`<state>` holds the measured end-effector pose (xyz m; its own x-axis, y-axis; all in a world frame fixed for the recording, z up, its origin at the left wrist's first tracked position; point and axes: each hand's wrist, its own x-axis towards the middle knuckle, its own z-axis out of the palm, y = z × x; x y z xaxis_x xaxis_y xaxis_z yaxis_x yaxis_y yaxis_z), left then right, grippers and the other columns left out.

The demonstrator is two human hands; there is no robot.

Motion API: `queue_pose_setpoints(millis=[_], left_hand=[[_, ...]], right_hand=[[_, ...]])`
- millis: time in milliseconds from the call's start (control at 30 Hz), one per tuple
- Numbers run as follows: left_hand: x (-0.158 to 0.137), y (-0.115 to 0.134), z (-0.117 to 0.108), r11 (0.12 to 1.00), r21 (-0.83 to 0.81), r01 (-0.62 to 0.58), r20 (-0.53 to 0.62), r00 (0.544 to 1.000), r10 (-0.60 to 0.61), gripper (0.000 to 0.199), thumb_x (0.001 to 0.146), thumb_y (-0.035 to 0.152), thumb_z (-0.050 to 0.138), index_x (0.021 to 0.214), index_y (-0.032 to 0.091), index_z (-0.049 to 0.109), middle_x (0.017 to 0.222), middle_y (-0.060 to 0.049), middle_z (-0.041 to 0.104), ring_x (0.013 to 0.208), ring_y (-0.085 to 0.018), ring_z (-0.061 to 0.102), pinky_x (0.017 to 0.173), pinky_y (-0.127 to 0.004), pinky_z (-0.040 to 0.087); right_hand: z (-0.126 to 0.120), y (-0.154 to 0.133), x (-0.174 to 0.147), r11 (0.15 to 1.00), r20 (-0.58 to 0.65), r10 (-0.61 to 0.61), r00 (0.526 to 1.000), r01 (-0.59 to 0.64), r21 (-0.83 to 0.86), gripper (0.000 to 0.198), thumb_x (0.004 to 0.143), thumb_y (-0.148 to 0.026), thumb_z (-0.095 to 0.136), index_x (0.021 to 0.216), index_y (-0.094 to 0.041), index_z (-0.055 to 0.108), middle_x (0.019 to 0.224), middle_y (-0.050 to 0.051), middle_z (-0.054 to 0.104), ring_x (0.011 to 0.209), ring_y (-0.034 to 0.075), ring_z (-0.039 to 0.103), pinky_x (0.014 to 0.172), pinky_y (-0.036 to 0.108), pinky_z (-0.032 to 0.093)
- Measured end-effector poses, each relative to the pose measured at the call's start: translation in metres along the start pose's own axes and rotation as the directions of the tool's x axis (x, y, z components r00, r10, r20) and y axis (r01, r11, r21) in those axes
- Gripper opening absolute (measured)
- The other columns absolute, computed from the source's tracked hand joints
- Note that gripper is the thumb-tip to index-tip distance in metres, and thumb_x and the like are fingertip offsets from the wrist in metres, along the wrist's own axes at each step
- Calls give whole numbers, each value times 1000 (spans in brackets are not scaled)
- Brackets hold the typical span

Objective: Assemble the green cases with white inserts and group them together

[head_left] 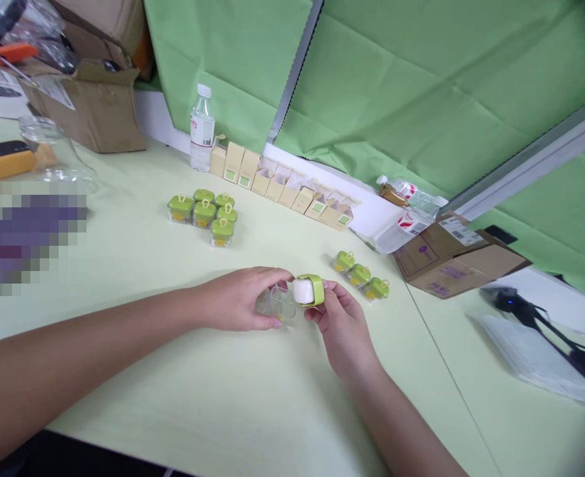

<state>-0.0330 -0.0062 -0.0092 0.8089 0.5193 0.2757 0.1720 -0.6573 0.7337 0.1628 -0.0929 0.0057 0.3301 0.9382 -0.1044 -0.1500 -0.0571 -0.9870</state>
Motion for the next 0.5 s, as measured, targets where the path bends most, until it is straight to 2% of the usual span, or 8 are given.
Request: queue_pose_setpoints(millis=[167, 300, 400, 500], left_hand=[[-1, 7, -1, 999, -27, 19, -2, 1000, -19, 60, 79, 38, 74, 132, 27, 48, 121, -5, 63, 109, -24, 60, 89, -34, 49], [-2, 12, -2, 996, -64, 68, -11, 998, -69, 70, 79, 42, 73, 139, 29, 40, 118, -6, 63, 106, -23, 61, 88, -35, 49], [-2, 13, -1, 993, -72, 99, -4, 995, -99, 76, 79, 41, 73, 143, 31, 33, 117, -6, 64, 102, -23, 62, 85, -35, 50], [-2, 10, 0, 994, -25, 106, 9, 994, -106, 74, 79, 39, 72, 143, 32, 35, 118, -6, 63, 104, -25, 63, 85, -35, 49]], right_hand=[[0, 0, 0, 996, 11, -36, 999, 36, -80, 31, 85, -50, 70, 81, -20, 66, 83, 1, 66, 67, 12, 52, 59, 26, 46], [0, 0, -1, 990, 16, -58, 998, 60, -131, 31, 86, -50, 69, 80, -20, 64, 77, 0, 63, 65, 12, 51, 59, 26, 47], [0, 1, -1, 991, 14, -49, 999, 50, -120, 31, 86, -51, 69, 80, -20, 64, 78, 1, 64, 66, 13, 51, 59, 27, 47], [0, 1, 0, 998, 6, -1, 1000, 2, -70, 31, 85, -51, 70, 82, -20, 65, 84, 2, 65, 70, 14, 53, 57, 26, 46]])
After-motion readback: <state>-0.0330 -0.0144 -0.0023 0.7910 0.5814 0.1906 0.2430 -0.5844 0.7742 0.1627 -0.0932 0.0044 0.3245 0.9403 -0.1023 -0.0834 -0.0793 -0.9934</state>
